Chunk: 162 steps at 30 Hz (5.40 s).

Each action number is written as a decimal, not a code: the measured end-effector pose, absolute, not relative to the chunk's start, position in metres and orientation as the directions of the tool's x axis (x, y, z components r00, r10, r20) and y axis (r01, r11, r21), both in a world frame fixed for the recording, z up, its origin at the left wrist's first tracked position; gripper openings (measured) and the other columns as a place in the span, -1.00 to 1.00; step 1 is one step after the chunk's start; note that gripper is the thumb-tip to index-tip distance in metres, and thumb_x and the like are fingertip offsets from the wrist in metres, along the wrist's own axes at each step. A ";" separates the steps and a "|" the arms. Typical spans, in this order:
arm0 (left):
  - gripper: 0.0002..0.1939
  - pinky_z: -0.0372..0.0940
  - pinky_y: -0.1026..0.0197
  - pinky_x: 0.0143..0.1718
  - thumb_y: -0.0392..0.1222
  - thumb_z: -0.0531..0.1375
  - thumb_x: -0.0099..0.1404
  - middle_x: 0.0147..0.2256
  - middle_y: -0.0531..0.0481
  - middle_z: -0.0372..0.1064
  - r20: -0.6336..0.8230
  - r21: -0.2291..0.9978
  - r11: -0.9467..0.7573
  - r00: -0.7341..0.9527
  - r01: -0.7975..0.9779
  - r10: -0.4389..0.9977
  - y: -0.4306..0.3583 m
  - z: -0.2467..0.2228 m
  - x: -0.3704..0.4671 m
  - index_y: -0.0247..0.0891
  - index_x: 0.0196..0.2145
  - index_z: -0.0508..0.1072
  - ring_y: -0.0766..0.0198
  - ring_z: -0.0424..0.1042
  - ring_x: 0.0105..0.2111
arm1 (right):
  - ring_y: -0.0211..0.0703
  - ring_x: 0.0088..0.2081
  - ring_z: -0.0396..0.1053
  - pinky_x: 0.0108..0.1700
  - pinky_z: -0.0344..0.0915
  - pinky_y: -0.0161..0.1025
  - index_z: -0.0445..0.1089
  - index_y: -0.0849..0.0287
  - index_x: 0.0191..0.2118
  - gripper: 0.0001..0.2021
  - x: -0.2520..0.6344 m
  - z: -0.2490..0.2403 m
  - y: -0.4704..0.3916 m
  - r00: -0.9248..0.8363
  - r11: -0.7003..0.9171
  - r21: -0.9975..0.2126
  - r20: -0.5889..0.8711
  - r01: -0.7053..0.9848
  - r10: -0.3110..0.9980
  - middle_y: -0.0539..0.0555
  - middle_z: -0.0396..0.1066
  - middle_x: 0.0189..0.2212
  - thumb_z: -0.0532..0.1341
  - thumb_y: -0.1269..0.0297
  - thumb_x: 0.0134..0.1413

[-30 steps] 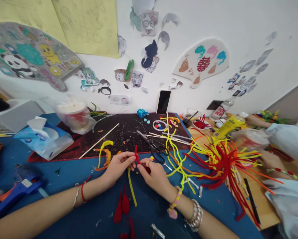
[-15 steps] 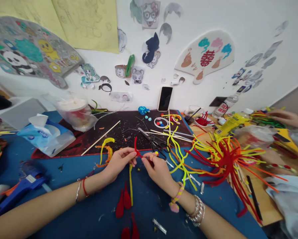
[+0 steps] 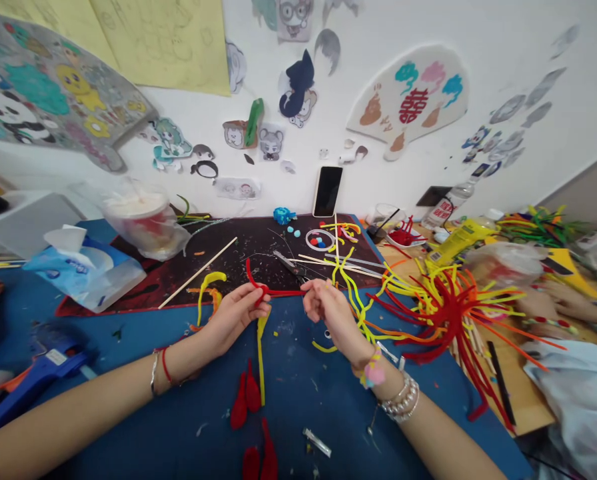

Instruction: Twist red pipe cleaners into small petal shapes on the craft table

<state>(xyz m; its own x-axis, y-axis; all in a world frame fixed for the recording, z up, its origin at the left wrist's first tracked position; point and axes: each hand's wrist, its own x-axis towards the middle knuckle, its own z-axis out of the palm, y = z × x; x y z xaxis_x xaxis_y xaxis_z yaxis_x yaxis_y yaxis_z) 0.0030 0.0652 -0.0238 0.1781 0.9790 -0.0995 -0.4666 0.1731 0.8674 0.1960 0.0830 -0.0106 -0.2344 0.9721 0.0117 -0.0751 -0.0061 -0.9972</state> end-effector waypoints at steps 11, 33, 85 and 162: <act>-0.84 0.33 0.27 -0.28 -0.24 0.19 0.15 -0.36 -0.02 0.40 -0.084 0.783 0.231 0.269 -0.577 0.959 0.061 -0.022 0.009 -0.31 -0.28 0.34 0.35 0.42 -0.39 | -0.38 -0.65 0.13 -0.55 0.03 -0.33 0.30 0.19 -0.28 -0.78 0.183 -0.023 0.073 -0.374 -0.096 -0.995 -0.098 0.023 0.922 -0.04 0.32 -0.55 0.12 0.13 0.05; -0.77 0.31 0.23 -0.32 -0.18 0.16 0.17 -0.38 -0.07 0.40 -0.098 0.839 0.282 0.380 -0.466 0.920 0.055 -0.026 0.015 -0.34 -0.23 0.38 0.33 0.40 -0.42 | -0.36 -0.55 0.14 -0.44 0.11 -0.30 0.36 0.20 -0.49 -0.84 0.171 -0.027 0.060 -0.285 -0.259 -0.906 -0.166 -0.334 0.944 -0.04 0.29 -0.54 0.27 0.21 -0.10; -0.79 0.13 0.29 -0.41 -0.29 -0.02 0.25 -0.43 -0.03 0.27 0.301 0.559 -0.708 0.691 0.431 0.657 0.059 0.011 -0.009 -0.21 -0.28 0.40 0.28 0.27 -0.44 | -0.24 -0.41 0.38 -0.41 0.34 -0.29 0.29 0.18 -0.30 -0.80 0.189 -0.011 0.064 -0.653 -0.414 -0.909 -0.284 -0.051 0.702 0.01 0.39 -0.43 0.27 0.30 -0.10; -0.79 0.30 0.22 -0.33 -0.34 -0.12 0.32 -0.36 -0.11 0.36 0.452 -0.038 -0.863 0.779 0.503 0.435 0.063 -0.012 -0.014 -0.37 -0.24 0.28 0.27 0.37 -0.34 | -0.21 -0.33 0.32 -0.19 0.24 -0.22 0.33 0.17 -0.41 -0.87 0.188 -0.011 0.067 -0.490 0.282 -0.883 0.069 0.375 0.869 0.03 0.38 -0.42 0.12 0.25 0.05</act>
